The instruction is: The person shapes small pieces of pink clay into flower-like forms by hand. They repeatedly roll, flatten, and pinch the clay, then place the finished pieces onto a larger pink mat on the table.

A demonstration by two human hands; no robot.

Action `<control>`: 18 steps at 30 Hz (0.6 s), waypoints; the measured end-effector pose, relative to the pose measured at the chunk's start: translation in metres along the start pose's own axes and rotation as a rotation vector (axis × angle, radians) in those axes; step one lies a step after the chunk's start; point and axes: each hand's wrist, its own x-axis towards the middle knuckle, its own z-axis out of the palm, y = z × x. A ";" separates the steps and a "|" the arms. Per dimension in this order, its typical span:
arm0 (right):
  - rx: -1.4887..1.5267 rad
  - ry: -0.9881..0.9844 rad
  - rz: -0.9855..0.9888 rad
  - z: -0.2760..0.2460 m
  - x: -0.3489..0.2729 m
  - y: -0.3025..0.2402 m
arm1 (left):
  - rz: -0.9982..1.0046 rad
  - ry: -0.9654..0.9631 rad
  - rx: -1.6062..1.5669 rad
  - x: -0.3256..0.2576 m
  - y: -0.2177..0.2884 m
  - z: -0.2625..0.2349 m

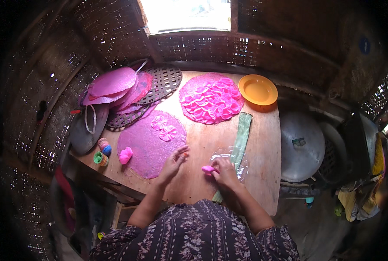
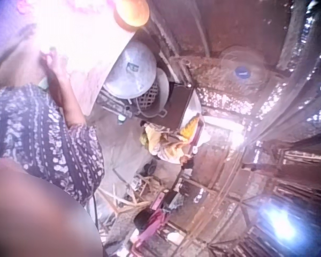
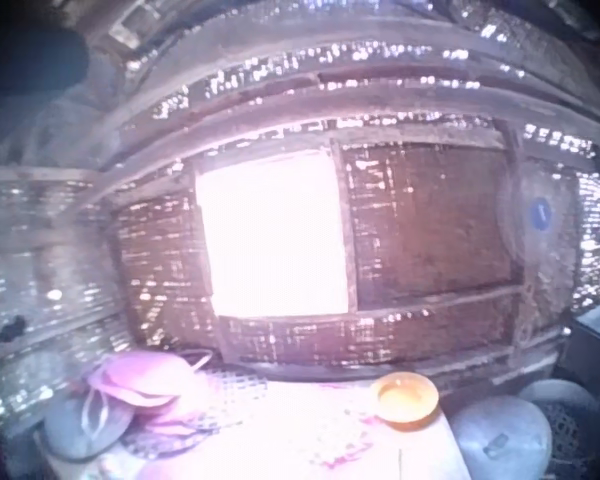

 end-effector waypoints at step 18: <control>-0.095 0.205 -0.614 -0.039 -0.003 -0.168 | 0.617 -0.437 -0.736 -0.080 0.083 0.105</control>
